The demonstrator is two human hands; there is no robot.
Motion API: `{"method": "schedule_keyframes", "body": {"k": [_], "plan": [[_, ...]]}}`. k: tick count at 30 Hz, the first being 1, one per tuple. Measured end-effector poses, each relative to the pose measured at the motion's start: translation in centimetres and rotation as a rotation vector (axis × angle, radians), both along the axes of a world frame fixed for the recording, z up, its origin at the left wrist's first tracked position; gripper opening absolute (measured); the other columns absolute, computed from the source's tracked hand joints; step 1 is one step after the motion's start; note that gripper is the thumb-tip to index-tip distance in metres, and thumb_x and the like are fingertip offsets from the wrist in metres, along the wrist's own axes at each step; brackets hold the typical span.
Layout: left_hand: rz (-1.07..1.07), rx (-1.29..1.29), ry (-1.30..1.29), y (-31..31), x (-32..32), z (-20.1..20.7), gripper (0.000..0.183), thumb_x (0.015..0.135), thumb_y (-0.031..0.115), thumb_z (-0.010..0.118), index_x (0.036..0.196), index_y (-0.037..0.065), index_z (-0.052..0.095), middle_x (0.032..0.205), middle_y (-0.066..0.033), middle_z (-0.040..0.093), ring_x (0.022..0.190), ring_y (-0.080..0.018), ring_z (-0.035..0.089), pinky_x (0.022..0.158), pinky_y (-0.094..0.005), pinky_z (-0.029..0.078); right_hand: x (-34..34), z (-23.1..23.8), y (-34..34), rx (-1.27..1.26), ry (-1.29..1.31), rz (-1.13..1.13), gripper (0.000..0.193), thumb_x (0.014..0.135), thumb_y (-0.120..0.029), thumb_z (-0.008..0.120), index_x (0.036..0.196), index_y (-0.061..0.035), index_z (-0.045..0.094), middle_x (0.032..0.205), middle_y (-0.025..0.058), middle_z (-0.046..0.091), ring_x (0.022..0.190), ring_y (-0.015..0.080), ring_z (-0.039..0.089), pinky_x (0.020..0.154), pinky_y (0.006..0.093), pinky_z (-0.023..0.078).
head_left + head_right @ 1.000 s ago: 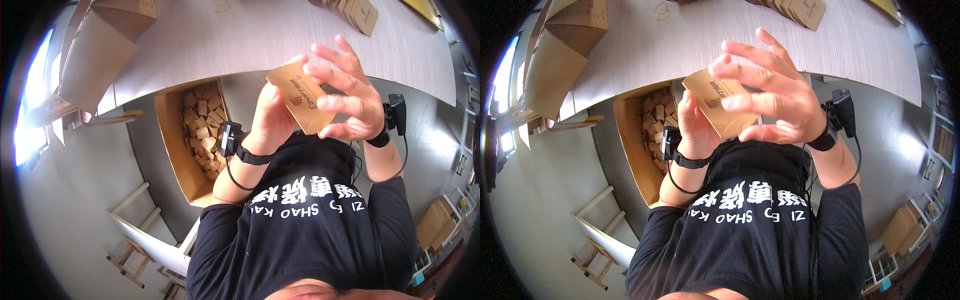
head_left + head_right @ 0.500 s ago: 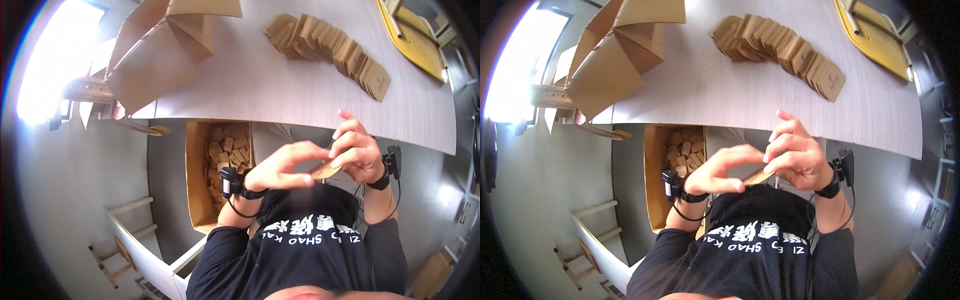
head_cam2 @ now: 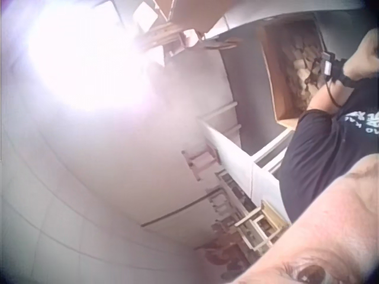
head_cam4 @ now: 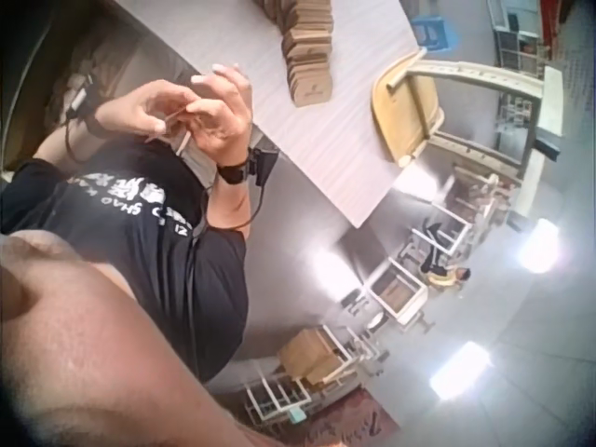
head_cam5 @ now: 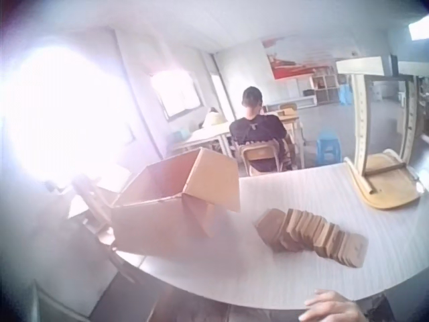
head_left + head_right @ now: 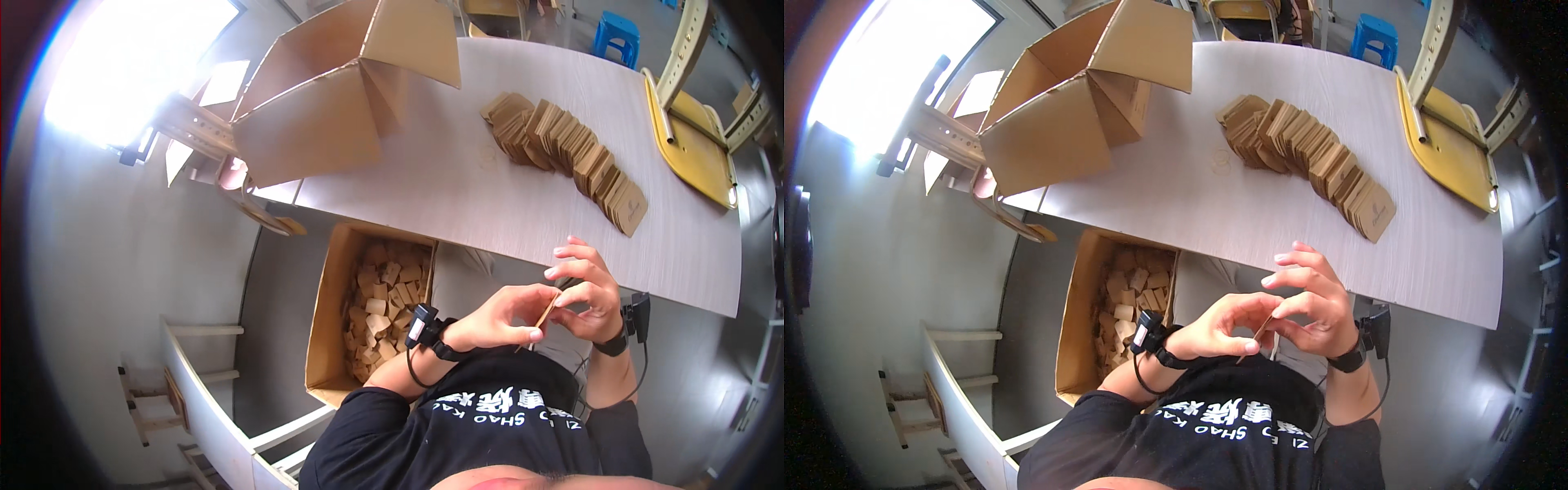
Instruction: Picking up and inspecting a stack of brand tags/labels for shoes.
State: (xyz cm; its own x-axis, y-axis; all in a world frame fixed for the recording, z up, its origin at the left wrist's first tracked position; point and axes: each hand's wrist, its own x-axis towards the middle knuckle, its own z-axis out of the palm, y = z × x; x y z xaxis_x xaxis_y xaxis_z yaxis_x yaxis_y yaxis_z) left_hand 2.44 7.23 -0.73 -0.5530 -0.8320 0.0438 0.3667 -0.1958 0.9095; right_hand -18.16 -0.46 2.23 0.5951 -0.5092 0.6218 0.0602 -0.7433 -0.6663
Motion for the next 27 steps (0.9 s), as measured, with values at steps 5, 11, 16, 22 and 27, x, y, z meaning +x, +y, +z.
{"method": "schedule_keyframes", "body": {"k": [5, 11, 16, 22, 27], "plan": [[0.142, -0.174, -0.169, -1.3, 0.1, 0.6, 0.07, 0.086, 0.033, 0.08, 0.141, 0.001, 0.052, 0.112, -0.0092, 0.069, 0.094, -0.0164, 0.069, 0.086, -0.033, 0.055, -0.5, 0.5, -0.2, -0.016, 0.055, -0.136, 0.028, 0.074, -0.013, 0.085, 0.091, -0.0142, 0.063, 0.123, 0.0129, 0.069, 0.128, 0.0406, 0.056, 0.111, 0.058, 0.04], [0.618, -0.923, -1.082, -6.0, 0.9, 3.5, 0.071, 0.078, 0.031, 0.083, 0.137, 0.004, 0.054, 0.11, -0.0141, 0.064, 0.101, -0.0333, 0.062, 0.088, -0.0423, 0.051, -6.7, -0.5, -0.5, -0.045, 0.083, -0.466, 0.02, 0.092, -0.024, 0.068, 0.088, -0.0092, 0.055, 0.131, 0.0195, 0.064, 0.134, 0.0438, 0.05, 0.112, 0.0547, 0.037], [0.716, -0.888, -1.352, -9.5, 3.4, -0.2, 0.068, 0.08, 0.033, 0.08, 0.137, 0.004, 0.055, 0.123, -0.0123, 0.061, 0.12, -0.0322, 0.055, 0.102, -0.045, 0.044, -13.5, -2.2, 0.4, -0.112, 0.346, -0.726, 0.017, 0.086, -0.012, 0.063, 0.082, -0.0063, 0.048, 0.136, 0.0189, 0.061, 0.138, 0.0434, 0.045, 0.115, 0.0528, 0.033], [0.68, -0.868, -1.356, -11.0, 4.7, -2.8, 0.068, 0.083, 0.033, 0.078, 0.14, 0.005, 0.054, 0.133, -0.0138, 0.056, 0.129, -0.0364, 0.047, 0.109, -0.0491, 0.036, -21.0, -7.3, -2.3, -0.026, 0.556, -0.858, 0.013, 0.085, -0.011, 0.06, 0.092, -0.0035, 0.052, 0.143, 0.0197, 0.054, 0.136, 0.0417, 0.045, 0.115, 0.0518, 0.033], [0.565, -0.806, -1.383, -12.3, 4.4, -2.1, 0.067, 0.086, 0.029, 0.075, 0.143, 0.006, 0.05, 0.139, -0.0162, 0.052, 0.136, -0.0383, 0.042, 0.113, -0.0507, 0.032, -21.4, -6.5, -4.5, -0.028, 0.795, -0.834, 0.033, 0.087, -0.018, 0.06, 0.116, -0.002, 0.056, 0.143, 0.0218, 0.049, 0.135, 0.0427, 0.044, 0.113, 0.0549, 0.032]]}}
